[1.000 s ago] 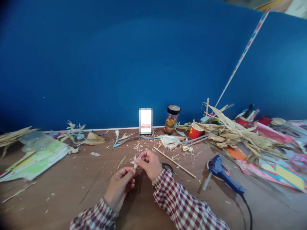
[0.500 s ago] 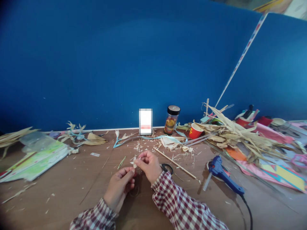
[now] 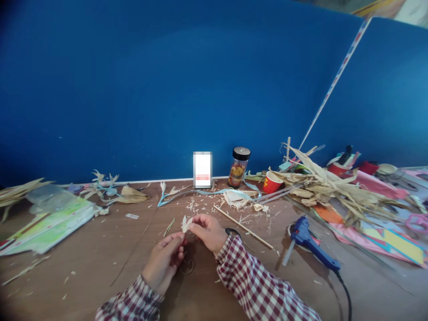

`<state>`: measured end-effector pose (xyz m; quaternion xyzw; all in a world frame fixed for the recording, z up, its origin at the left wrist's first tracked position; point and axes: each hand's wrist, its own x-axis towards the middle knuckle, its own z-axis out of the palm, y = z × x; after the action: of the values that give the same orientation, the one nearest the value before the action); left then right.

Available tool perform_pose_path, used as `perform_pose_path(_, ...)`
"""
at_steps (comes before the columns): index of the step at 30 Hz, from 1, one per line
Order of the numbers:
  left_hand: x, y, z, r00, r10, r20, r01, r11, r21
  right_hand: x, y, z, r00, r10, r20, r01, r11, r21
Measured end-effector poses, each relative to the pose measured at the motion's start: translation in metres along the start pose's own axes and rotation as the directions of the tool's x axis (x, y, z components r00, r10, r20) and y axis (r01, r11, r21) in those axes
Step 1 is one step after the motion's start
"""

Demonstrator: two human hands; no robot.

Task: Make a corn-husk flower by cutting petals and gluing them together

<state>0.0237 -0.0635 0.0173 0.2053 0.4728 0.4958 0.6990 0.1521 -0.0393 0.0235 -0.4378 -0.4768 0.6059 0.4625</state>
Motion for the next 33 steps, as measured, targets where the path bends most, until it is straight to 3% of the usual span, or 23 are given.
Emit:
perform_pose_path(9, -0.001, -0.003, 0.0, 0.999, 0.021, 0.038, -0.022, 0.999, 0.046, -0.003, -0.003, 0.005, 0.999, -0.005, 0.039, 0.0, 0.993, 0.117)
perform_pose_path(26, -0.003, 0.0, 0.002, 0.999, 0.038, 0.013, -0.038, 0.999, 0.004, -0.003, 0.001, 0.004, 0.999, -0.039, 0.018, 0.037, 0.994, 0.107)
perform_pose_path(33, 0.0, 0.018, -0.003, 0.985, 0.143, -0.098, -0.147, 0.988, -0.041, 0.0, 0.002, -0.002, 0.995, 0.0, -0.097, -0.007, 0.997, -0.071)
